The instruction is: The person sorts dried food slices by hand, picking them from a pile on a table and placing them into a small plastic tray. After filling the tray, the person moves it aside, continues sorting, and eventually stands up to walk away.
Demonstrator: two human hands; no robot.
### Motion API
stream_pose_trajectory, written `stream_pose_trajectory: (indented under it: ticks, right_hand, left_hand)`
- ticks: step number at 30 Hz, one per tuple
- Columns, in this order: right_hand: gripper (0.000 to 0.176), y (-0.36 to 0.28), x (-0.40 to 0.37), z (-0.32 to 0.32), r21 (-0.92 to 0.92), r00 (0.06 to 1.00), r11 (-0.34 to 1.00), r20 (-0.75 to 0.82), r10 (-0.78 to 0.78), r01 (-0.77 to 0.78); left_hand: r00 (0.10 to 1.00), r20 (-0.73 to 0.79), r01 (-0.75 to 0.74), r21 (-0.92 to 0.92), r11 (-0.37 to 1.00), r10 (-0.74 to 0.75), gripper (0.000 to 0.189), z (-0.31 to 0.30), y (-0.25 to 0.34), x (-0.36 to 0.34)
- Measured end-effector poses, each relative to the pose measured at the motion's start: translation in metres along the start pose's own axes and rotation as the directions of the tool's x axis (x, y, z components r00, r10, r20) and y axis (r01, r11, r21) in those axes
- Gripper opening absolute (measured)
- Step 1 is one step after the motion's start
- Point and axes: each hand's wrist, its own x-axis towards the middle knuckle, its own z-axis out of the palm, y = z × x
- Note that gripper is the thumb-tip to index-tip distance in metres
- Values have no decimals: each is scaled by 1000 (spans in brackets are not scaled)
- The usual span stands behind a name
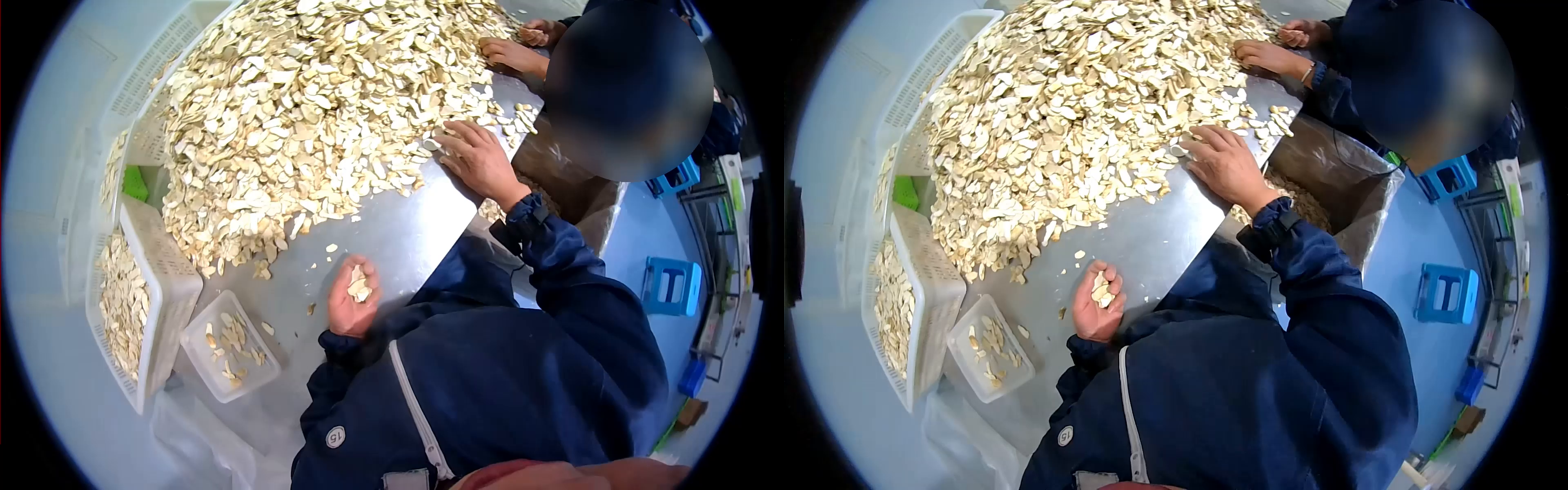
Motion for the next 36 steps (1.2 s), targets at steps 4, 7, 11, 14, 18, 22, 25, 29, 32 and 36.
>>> stream_pose_trajectory:
  ticks: [4,7,11,14,18,22,25,29,32,36]
  right_hand:
    - [21,26,2,-1,-90,994,991,32,107,-104]
    - [19,26,8,-7,-73,987,984,-26,160,-161]
    - [19,3,38,11,-55,993,993,-60,102,-105]
    - [18,-3,55,29,-136,991,983,-71,115,-124]
    - [20,-5,55,26,-41,986,986,-26,163,-164]
    - [27,-19,39,7,237,895,866,190,404,-441]
    - [29,-26,29,11,560,791,560,471,391,-611]
    - [35,-65,15,13,671,797,473,592,123,-571]
    - [31,-96,13,-5,706,807,548,583,-90,-449]
    - [28,-64,8,15,615,819,633,572,53,-471]
  left_hand:
    - [1000,2,-4,-25,1000,4,27,-8,1,-5]
    - [1000,6,18,28,999,-18,24,-4,2,-3]
    - [999,-1,33,47,998,-33,23,-1,2,0]
    - [999,-24,24,65,998,-22,23,1,3,-3]
    - [1000,-31,2,62,998,0,23,3,3,-3]
    - [999,3,43,77,996,-43,23,2,3,2]
    - [996,65,56,90,994,-62,30,-7,3,4]
    - [999,-15,46,65,997,-45,40,1,2,4]
    - [995,-94,0,95,995,9,46,32,3,4]
    - [1000,24,9,132,991,-13,47,-3,1,5]
